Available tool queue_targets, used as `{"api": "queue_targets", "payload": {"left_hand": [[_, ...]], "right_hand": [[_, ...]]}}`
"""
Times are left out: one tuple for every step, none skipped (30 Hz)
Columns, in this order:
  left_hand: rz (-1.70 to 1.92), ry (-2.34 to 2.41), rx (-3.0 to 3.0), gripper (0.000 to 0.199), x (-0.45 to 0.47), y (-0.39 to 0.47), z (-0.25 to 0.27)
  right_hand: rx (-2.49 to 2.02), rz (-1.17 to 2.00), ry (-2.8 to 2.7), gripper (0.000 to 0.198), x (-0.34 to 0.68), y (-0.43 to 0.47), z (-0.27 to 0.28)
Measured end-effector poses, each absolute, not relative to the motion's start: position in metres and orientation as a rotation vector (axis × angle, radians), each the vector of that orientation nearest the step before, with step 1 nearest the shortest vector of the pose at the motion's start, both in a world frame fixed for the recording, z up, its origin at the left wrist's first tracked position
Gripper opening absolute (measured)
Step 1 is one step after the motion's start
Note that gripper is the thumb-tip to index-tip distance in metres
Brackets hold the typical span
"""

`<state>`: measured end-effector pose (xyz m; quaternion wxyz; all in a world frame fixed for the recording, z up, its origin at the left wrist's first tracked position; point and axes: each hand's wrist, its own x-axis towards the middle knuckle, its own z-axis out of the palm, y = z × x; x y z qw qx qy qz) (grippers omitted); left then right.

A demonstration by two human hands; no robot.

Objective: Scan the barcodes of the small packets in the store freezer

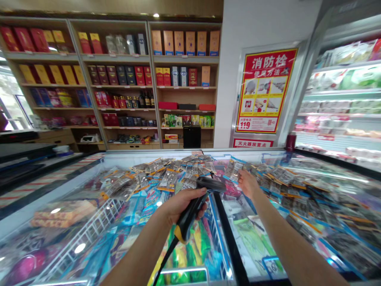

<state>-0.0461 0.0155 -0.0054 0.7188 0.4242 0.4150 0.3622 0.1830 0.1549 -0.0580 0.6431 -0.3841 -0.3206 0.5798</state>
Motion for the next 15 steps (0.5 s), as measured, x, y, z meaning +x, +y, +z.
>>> {"api": "queue_targets", "payload": {"left_hand": [[0.799, 0.915, 0.936, 0.035, -0.046, 0.016, -0.005], [0.797, 0.911, 0.931, 0.035, -0.046, 0.016, -0.005], [0.795, 0.908, 0.925, 0.035, -0.046, 0.016, -0.005], [0.796, 0.904, 0.922, 0.035, -0.046, 0.016, -0.005], [0.795, 0.901, 0.922, 0.034, -0.046, 0.016, -0.005], [0.795, 0.898, 0.926, 0.034, -0.046, 0.016, -0.005], [0.793, 0.896, 0.936, 0.035, -0.046, 0.016, -0.005], [0.790, 0.894, 0.948, 0.035, -0.046, 0.016, -0.005], [0.787, 0.891, 0.962, 0.036, -0.046, 0.016, -0.005], [0.785, 0.888, 0.973, 0.036, -0.046, 0.016, -0.006], [0.784, 0.886, 0.980, 0.037, -0.047, 0.016, -0.006], [0.783, 0.885, 0.983, 0.037, -0.047, 0.015, -0.005], [0.783, 0.884, 0.982, 0.037, -0.047, 0.015, -0.005], [0.785, 0.884, 0.979, 0.036, -0.047, 0.015, -0.005], [0.790, 0.886, 0.974, 0.036, -0.047, 0.015, -0.004]], "right_hand": [[-0.875, 1.318, -0.733, 0.012, 0.183, 0.155, -0.058], [-0.877, 1.316, -0.739, 0.012, 0.183, 0.156, -0.059], [-0.880, 1.314, -0.747, 0.011, 0.183, 0.157, -0.060], [-0.884, 1.310, -0.757, 0.011, 0.183, 0.158, -0.061], [-0.889, 1.305, -0.768, 0.011, 0.183, 0.159, -0.062], [-0.894, 1.298, -0.780, 0.011, 0.183, 0.160, -0.063], [-0.899, 1.292, -0.792, 0.011, 0.184, 0.161, -0.064], [-0.903, 1.286, -0.804, 0.011, 0.184, 0.163, -0.066], [-0.908, 1.279, -0.816, 0.011, 0.184, 0.164, -0.067], [-0.912, 1.272, -0.826, 0.011, 0.185, 0.165, -0.068], [-0.916, 1.267, -0.834, 0.011, 0.185, 0.166, -0.068], [-0.920, 1.262, -0.840, 0.011, 0.185, 0.166, -0.069], [-0.924, 1.259, -0.846, 0.011, 0.185, 0.166, -0.069], [-0.928, 1.256, -0.851, 0.011, 0.184, 0.165, -0.069], [-0.932, 1.253, -0.855, 0.011, 0.184, 0.165, -0.068]]}}
